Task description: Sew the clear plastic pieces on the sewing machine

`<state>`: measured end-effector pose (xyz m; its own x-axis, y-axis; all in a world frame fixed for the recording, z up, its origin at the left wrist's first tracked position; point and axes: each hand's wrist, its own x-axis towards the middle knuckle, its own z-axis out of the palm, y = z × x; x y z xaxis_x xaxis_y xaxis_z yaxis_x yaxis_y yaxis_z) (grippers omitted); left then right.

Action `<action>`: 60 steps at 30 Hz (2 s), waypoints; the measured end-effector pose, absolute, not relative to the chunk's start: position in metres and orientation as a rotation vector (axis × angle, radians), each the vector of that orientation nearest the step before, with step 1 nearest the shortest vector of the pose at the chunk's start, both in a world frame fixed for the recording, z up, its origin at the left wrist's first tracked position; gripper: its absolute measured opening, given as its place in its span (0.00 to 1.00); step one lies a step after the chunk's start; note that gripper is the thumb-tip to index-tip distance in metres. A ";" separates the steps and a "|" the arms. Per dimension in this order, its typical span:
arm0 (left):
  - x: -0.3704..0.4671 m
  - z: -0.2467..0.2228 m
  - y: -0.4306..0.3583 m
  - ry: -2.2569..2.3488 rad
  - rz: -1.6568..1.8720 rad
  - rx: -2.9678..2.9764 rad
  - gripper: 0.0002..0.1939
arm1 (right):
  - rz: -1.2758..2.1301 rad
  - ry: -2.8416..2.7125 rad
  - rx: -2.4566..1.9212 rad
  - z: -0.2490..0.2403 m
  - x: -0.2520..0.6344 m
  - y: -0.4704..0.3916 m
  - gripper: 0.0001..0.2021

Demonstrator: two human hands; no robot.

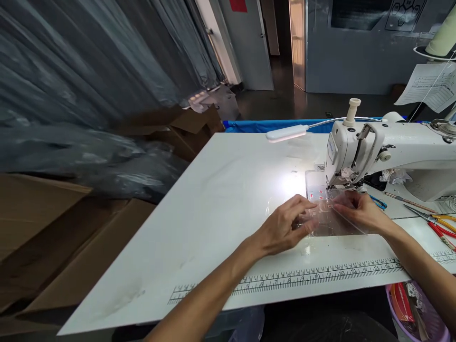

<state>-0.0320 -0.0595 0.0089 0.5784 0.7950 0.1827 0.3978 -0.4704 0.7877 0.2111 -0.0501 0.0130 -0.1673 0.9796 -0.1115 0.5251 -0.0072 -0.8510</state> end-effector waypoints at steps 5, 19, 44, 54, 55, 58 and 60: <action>-0.037 0.008 -0.054 1.059 0.686 1.507 0.36 | 1.688 -1.599 -1.250 0.033 0.172 -0.051 0.17; -0.047 0.022 -0.048 1.488 0.627 1.502 0.31 | 0.319 -2.651 -0.894 -0.002 0.196 -0.052 0.18; -0.014 0.001 -0.052 1.515 0.856 1.429 0.33 | 0.470 -2.453 -0.923 -0.017 0.227 -0.047 0.17; -0.013 -0.005 -0.052 1.533 0.864 1.532 0.32 | 0.471 -2.411 -0.940 -0.022 0.229 -0.047 0.13; -0.013 -0.005 -0.052 1.539 0.858 1.544 0.32 | 0.469 -2.410 -0.937 -0.022 0.229 -0.046 0.13; -0.013 -0.004 -0.053 1.558 0.840 1.563 0.31 | 0.480 -2.399 -0.936 -0.022 0.229 -0.046 0.14; -0.013 -0.004 -0.053 1.562 0.836 1.565 0.31 | 0.503 -2.396 -0.950 -0.021 0.229 -0.047 0.14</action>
